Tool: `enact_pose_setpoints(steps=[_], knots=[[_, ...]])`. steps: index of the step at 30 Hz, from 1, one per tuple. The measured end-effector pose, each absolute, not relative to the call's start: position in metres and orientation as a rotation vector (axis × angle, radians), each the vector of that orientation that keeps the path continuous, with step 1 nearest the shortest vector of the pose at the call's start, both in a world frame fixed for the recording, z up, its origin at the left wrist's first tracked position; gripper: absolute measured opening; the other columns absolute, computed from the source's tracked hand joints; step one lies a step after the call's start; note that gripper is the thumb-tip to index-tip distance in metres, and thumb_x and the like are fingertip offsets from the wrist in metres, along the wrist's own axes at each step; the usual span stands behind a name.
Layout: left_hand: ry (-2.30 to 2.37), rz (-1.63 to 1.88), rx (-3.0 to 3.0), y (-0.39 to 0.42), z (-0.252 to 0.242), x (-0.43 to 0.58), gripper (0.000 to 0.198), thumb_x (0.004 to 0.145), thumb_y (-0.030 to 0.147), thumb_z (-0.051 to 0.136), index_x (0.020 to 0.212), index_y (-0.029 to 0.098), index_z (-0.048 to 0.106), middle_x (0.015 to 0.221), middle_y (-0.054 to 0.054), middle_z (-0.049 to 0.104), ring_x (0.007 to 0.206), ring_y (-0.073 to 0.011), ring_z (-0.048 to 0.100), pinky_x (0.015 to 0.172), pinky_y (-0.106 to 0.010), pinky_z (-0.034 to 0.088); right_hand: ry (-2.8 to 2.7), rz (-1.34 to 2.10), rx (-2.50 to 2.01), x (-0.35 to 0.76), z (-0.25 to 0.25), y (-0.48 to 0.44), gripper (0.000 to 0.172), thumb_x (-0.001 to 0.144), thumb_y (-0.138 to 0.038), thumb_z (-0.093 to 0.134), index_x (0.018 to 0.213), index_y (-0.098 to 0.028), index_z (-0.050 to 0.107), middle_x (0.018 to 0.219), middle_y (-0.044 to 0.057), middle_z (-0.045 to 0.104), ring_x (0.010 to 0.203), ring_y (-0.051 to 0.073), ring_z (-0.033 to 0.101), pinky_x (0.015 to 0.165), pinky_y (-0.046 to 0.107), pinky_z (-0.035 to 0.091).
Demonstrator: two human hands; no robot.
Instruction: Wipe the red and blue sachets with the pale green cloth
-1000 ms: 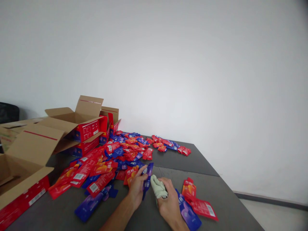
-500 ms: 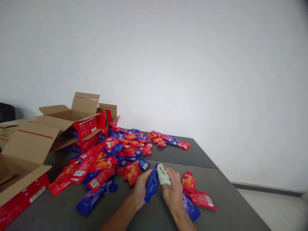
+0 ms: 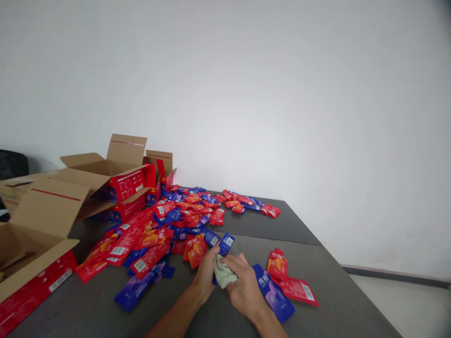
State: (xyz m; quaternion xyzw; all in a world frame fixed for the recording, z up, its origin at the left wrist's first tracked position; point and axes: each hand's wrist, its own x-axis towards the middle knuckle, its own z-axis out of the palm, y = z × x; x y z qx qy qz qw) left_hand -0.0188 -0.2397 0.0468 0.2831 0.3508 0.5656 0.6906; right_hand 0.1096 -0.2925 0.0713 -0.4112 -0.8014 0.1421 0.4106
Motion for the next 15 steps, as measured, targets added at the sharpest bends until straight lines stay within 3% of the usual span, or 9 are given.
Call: enact_pose_setpoints(steps=[3, 6, 10, 15], knots=[[1.063, 1.343, 1.131, -0.233, 0.046, -0.029, 0.040, 0.082, 0.033, 0.054, 0.115, 0.017, 0.069, 0.113, -0.009, 0.072, 0.117, -0.0268, 0.060, 0.103, -0.040, 0.045, -1.975, 0.360, -1.123, 0.113, 0.073, -0.292, 0.056, 0.059, 0.002, 0.048, 0.105, -0.024, 0.068, 0.106, 0.003, 0.070, 0.097, 0.021, 0.060, 0.090, 0.032, 0.043], [1.451, 1.352, 1.649, -0.228, 0.046, -0.041, 0.053, 0.082, 0.024, 0.051, 0.135, 0.020, 0.058, 0.139, -0.008, 0.059, 0.132, -0.0264, 0.048, 0.113, -0.043, 0.035, -1.889, 0.329, -1.217, 0.121, 0.072, -0.286, 0.051, 0.064, 0.000, 0.049, 0.105, -0.024, 0.070, 0.106, 0.004, 0.070, 0.098, 0.023, 0.060, 0.090, 0.033, 0.044], [1.978, 1.205, 2.000, -0.223, 0.041, -0.056, 0.055, 0.084, 0.018, 0.052, 0.139, 0.017, 0.054, 0.147, -0.014, 0.051, 0.134, -0.0327, 0.044, 0.110, -0.051, 0.034, -1.816, 0.302, -1.357, 0.135, 0.071, -0.277, 0.041, 0.073, -0.006, 0.051, 0.102, -0.023, 0.072, 0.104, 0.007, 0.071, 0.096, 0.024, 0.060, 0.089, 0.034, 0.045], [2.209, 1.018, 2.140, -0.218, 0.033, -0.061, 0.046, 0.088, 0.018, 0.051, 0.133, 0.015, 0.061, 0.145, -0.018, 0.051, 0.137, -0.0334, 0.041, 0.111, -0.052, 0.032, -1.816, 0.289, -1.490, 0.142, 0.071, -0.276, 0.034, 0.078, -0.010, 0.050, 0.100, -0.022, 0.073, 0.101, 0.007, 0.073, 0.096, 0.025, 0.062, 0.091, 0.034, 0.042]])
